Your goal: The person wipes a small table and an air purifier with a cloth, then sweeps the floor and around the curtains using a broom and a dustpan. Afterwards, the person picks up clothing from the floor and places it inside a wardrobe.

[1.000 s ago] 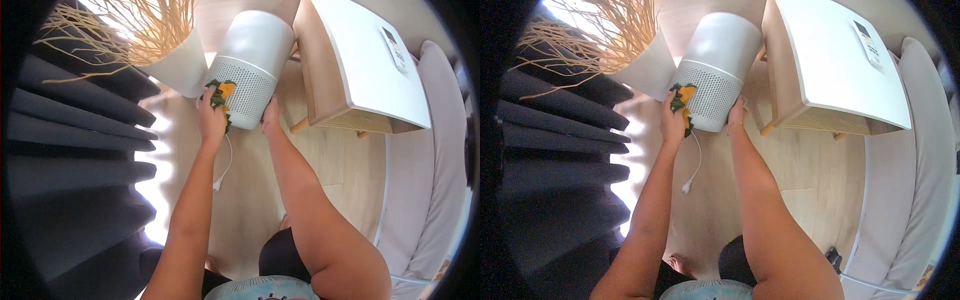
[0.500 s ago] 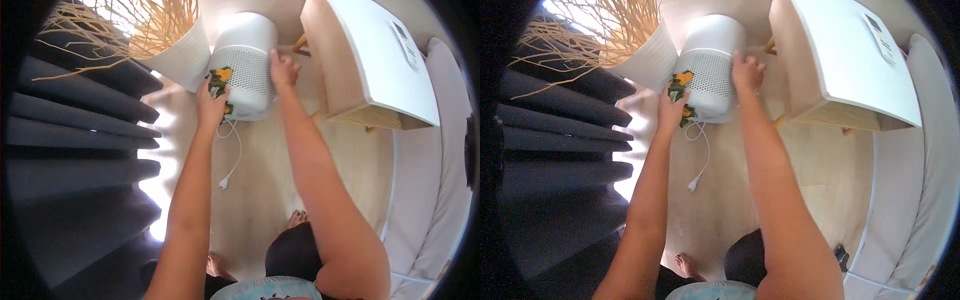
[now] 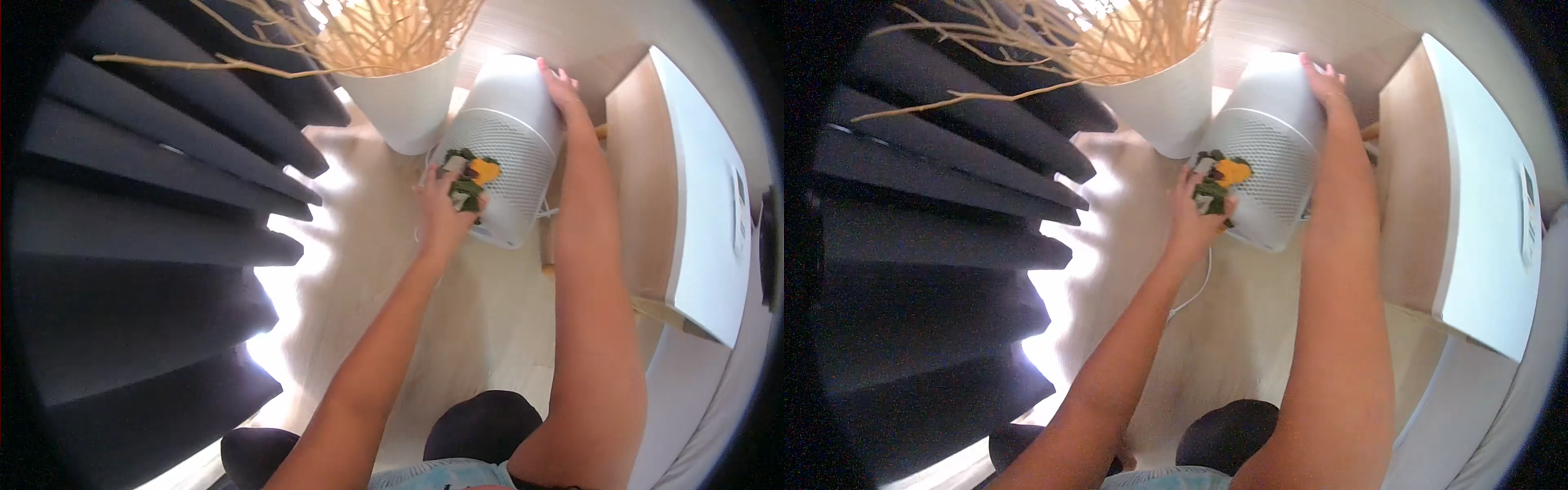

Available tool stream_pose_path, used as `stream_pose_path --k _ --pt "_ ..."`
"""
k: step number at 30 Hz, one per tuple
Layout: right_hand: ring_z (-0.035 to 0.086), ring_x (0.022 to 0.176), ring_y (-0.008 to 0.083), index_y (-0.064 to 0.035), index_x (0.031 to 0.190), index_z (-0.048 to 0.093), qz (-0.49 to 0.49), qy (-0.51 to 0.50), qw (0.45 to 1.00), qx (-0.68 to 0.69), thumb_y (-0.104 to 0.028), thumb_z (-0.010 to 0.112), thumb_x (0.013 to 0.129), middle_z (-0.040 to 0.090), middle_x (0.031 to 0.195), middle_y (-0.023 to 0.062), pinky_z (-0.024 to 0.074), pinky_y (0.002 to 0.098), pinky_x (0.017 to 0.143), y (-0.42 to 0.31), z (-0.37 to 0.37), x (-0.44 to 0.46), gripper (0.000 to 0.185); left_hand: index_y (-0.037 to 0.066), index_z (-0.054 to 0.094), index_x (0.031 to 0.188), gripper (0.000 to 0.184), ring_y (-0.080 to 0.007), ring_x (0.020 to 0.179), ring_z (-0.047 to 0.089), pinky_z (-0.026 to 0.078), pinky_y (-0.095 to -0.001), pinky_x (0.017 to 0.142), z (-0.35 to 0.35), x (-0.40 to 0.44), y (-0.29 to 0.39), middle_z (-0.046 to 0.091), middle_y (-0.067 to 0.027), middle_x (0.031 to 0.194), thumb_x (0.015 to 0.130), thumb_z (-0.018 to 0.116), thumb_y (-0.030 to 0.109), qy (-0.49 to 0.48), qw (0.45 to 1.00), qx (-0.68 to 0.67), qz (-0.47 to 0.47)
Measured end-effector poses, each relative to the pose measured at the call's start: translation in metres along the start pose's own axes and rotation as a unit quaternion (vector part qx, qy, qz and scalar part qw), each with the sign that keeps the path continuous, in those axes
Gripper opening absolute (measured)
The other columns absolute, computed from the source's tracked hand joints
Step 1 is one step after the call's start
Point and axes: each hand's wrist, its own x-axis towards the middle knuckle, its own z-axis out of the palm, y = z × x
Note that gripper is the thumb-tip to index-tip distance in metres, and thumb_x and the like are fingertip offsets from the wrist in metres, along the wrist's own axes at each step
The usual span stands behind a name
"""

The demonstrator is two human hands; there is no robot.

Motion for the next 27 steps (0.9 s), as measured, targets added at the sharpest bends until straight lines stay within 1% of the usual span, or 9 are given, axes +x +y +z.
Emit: stream_pose_path --k 4,7,9,13,18,20,23,25,27 --pt "0.022 0.126 0.0347 0.0012 0.122 0.043 0.04 -0.09 0.994 -0.035 -0.075 0.045 0.063 0.019 0.136 0.025 0.0193 0.042 0.102 -0.002 -0.011 0.017 0.096 0.004 0.049 0.11 0.058 -0.0373 0.122 0.026 0.013 -0.0482 0.102 0.005 -0.008 0.006 0.029 -0.0231 0.13 0.062 0.073 0.028 0.017 1.0 -0.02 0.009" --pt "0.037 0.118 0.0316 0.0021 0.113 0.051 0.046 -0.063 0.997 0.01 -0.07 0.052 0.063 0.033 0.129 0.0236 0.031 0.0407 0.096 0.005 -0.008 0.025 0.088 0.006 0.05 0.107 0.051 -0.0362 0.124 0.022 0.01 -0.0496 0.103 0.006 -0.008 0.004 0.026 -0.0222 0.132 0.064 0.072 0.023 0.009 1.0 -0.03 0.001" --pt "0.051 0.099 0.0253 0.0024 0.108 0.054 0.071 -0.175 0.968 0.168 -0.061 0.063 0.061 0.049 0.114 0.0188 0.0417 0.0365 0.082 0.011 -0.012 0.024 0.079 0.006 0.049 0.108 0.05 -0.0357 0.125 0.021 0.009 -0.0488 0.103 0.008 -0.013 -0.001 0.025 -0.0218 0.132 0.065 0.071 0.019 0.01 0.998 -0.055 0.003" --pt "0.052 0.078 0.0156 -0.0014 0.102 0.049 0.032 -0.027 0.988 0.151 -0.048 0.073 0.06 0.054 0.088 0.0068 0.0439 0.0289 0.07 0.003 -0.007 0.018 0.067 0.008 0.046 0.11 0.051 -0.0346 0.126 0.019 0.01 -0.0461 0.104 0.007 -0.022 -0.001 0.021 -0.0198 0.134 0.065 0.07 0.01 0.023 0.998 -0.055 0.037" --pt "0.051 0.082 0.0162 -0.0025 0.102 0.052 -0.016 -0.034 0.978 0.204 -0.043 0.07 0.066 0.054 0.091 0.007 0.0425 0.0272 0.075 -0.058 -0.019 -0.027 0.057 0.007 0.043 0.111 0.052 -0.0333 0.126 0.02 0.018 -0.0425 0.102 0.0 -0.04 0.006 0.023 -0.0181 0.133 0.065 0.066 0.003 -0.001 0.998 -0.059 0.032" --pt "0.044 0.106 0.0239 -0.0085 0.119 0.045 -0.077 -0.091 0.974 0.19 -0.034 0.055 0.08 0.048 0.112 0.0151 0.0323 0.0318 0.093 -0.082 -0.025 -0.046 0.048 0.006 0.042 0.114 0.053 -0.0319 0.125 0.022 0.021 -0.0411 0.101 -0.001 -0.054 0.012 0.026 -0.0183 0.132 0.066 0.064 0.001 0.008 0.997 -0.075 -0.002" --pt "0.045 0.101 0.0205 -0.0099 0.12 0.045 -0.17 -0.046 0.976 0.127 -0.034 0.062 0.075 0.048 0.107 0.0144 0.0349 0.0278 0.089 -0.092 -0.039 -0.064 0.054 0.009 0.048 0.102 0.043 -0.0345 0.125 0.023 0.007 -0.0474 0.105 0.004 -0.069 0.012 0.027 -0.0204 0.134 0.064 0.067 0.006 0.063 0.979 -0.179 -0.075" --pt "0.045 0.102 0.0212 -0.0105 0.119 0.045 -0.26 0.004 0.962 0.08 -0.036 0.062 0.074 0.049 0.108 0.0145 0.0343 0.0287 0.09 -0.094 -0.043 -0.064 0.054 0.008 0.048 0.099 0.041 -0.0341 0.122 0.027 0.009 -0.0464 0.105 0.001 -0.083 0.007 0.028 -0.0197 0.133 0.063 0.068 0.005 0.061 0.958 -0.241 -0.145" --pt "0.051 0.09 0.0201 -0.0026 0.098 0.059 -0.283 0.02 0.957 0.063 -0.041 0.07 0.066 0.053 0.098 0.0104 0.0402 0.031 0.081 -0.093 -0.051 -0.068 0.051 0.007 0.047 0.095 0.039 -0.0337 0.12 0.03 0.012 -0.0453 0.104 -0.006 -0.085 0.012 0.029 -0.0191 0.133 0.062 0.068 0.005 0.062 0.929 -0.301 -0.205"
